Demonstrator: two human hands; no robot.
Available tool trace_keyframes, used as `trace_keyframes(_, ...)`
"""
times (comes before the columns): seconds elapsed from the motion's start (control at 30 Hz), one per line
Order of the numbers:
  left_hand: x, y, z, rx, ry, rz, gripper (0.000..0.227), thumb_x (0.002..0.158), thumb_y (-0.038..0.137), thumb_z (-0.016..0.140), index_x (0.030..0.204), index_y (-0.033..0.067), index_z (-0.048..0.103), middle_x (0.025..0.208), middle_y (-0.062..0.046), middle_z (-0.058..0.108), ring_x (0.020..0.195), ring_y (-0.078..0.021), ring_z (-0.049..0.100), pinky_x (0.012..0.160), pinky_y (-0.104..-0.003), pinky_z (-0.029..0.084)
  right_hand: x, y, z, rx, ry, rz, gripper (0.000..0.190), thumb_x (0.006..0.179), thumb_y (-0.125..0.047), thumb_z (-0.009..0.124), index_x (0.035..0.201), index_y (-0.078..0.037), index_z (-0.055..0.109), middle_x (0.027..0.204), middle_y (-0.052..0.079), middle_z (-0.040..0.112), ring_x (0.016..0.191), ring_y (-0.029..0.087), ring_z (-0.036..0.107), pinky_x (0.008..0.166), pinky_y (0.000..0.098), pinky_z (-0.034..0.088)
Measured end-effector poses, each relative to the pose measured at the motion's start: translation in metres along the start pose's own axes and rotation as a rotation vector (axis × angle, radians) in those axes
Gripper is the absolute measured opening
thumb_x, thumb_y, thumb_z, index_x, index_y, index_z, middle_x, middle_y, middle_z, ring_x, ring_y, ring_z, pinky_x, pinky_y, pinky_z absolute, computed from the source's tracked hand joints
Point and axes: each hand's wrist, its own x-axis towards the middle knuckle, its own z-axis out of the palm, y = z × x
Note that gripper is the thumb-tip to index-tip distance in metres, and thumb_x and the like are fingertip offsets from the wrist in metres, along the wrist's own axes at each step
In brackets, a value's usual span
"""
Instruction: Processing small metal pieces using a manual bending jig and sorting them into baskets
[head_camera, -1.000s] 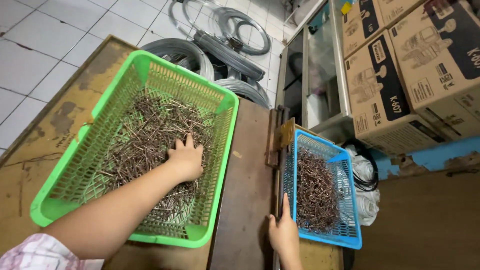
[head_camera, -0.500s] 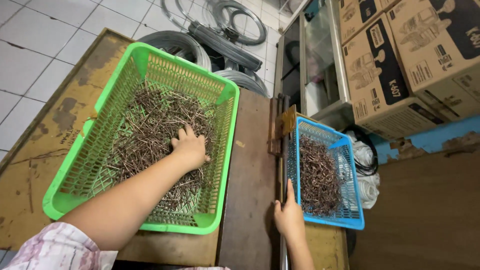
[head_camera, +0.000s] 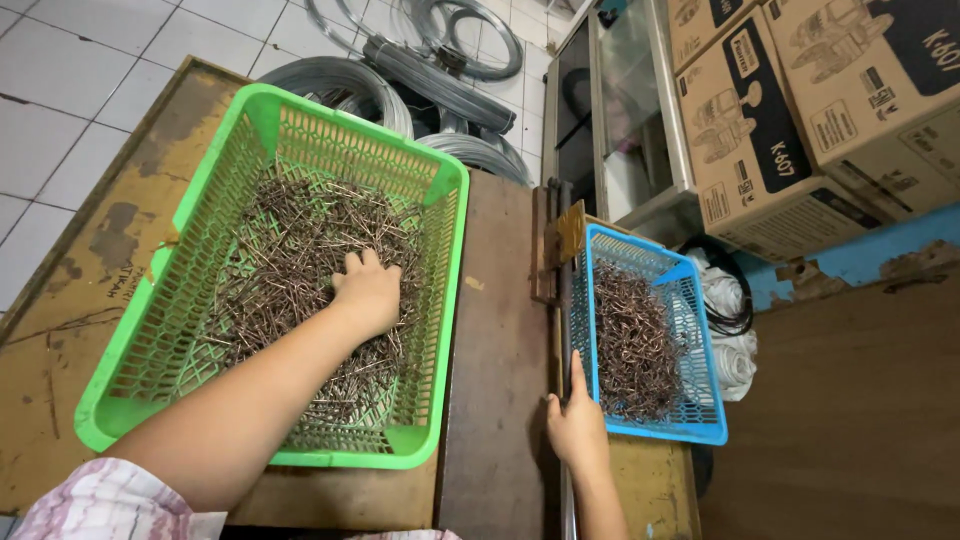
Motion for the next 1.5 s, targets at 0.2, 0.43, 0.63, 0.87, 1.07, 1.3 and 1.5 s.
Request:
trace_keyframes(0.2,-0.014,0.005,-0.017,-0.015,-0.069,0.002,0.05,0.099,0.011,0.062,0.147,0.0192,0.057,0.157,-0.019,0.039,0.143,-0.0406,0.037,0.111,-0.058,0.046,-0.001,0.001,0.0,0.021,0.004,-0.014,0.092,0.099,-0.022,0.061,0.177,-0.034,0.015,0.072,0.022,0.069,0.076,0.049,0.067,0.073,0.0497,0.048)
trace_keyframes(0.43,-0.01,-0.001,-0.013,-0.023,-0.011,0.009,0.046,0.096,0.013,0.062,0.142,0.0216,0.061,0.151,-0.018,0.04,0.138,-0.0412,0.04,0.108,-0.059,0.047,-0.003,-0.006,-0.005,0.012,-0.008,-0.004,0.091,0.099,-0.022,0.06,0.177,-0.034,0.015,0.075,0.025,0.072,0.077,0.05,0.068,0.073,0.0507,0.049)
trace_keyframes(0.63,-0.03,-0.001,-0.04,-0.105,-0.061,0.027,0.043,0.098,0.01,0.059,0.142,0.0131,0.061,0.153,-0.023,0.042,0.141,-0.0457,0.043,0.115,-0.064,0.048,-0.003,-0.006,-0.005,0.057,-0.025,0.014,0.091,0.099,-0.021,0.061,0.177,-0.034,0.015,0.072,0.024,0.073,0.072,0.047,0.068,0.071,0.0475,0.049)
trace_keyframes(0.87,-0.051,-0.007,-0.081,-0.432,-0.025,0.053,0.036,0.102,0.018,0.064,0.136,0.0064,0.062,0.123,-0.019,0.073,0.09,-0.0281,0.067,0.079,-0.044,0.058,-0.001,-0.003,-0.004,0.037,-0.011,0.003,0.091,0.099,-0.022,0.062,0.177,-0.035,0.016,0.073,0.026,0.072,0.069,0.047,0.067,0.07,0.0498,0.049)
trace_keyframes(1.07,-0.012,-0.038,-0.063,-0.971,-0.131,0.044,0.018,0.105,0.009,0.068,0.122,0.0157,0.068,0.103,-0.009,0.081,0.084,-0.0186,0.069,0.069,-0.034,0.052,0.0,-0.001,-0.002,0.056,-0.009,-0.009,0.091,0.099,-0.022,0.062,0.177,-0.034,0.016,0.078,0.026,0.072,0.074,0.049,0.068,0.072,0.0499,0.049)
trace_keyframes(1.3,-0.042,-0.033,-0.096,-1.392,-0.419,0.105,0.016,0.108,0.02,0.061,0.122,0.0124,0.06,0.134,-0.014,0.08,0.114,-0.0296,0.076,0.093,-0.047,0.055,-0.009,-0.014,-0.013,0.079,-0.039,0.023,0.09,0.101,-0.021,0.059,0.177,-0.036,0.015,0.064,0.02,0.062,0.059,0.038,0.058,0.063,0.0432,0.043)
trace_keyframes(1.5,-0.028,-0.041,-0.082,-1.412,-0.424,0.164,0.025,0.109,0.024,0.057,0.128,0.0152,0.069,0.139,-0.005,0.078,0.12,-0.0286,0.075,0.087,-0.05,0.051,-0.007,-0.012,-0.011,0.091,-0.038,0.044,0.091,0.1,-0.022,0.061,0.177,-0.038,0.017,0.07,0.02,0.069,0.065,0.04,0.063,0.067,0.0431,0.047)
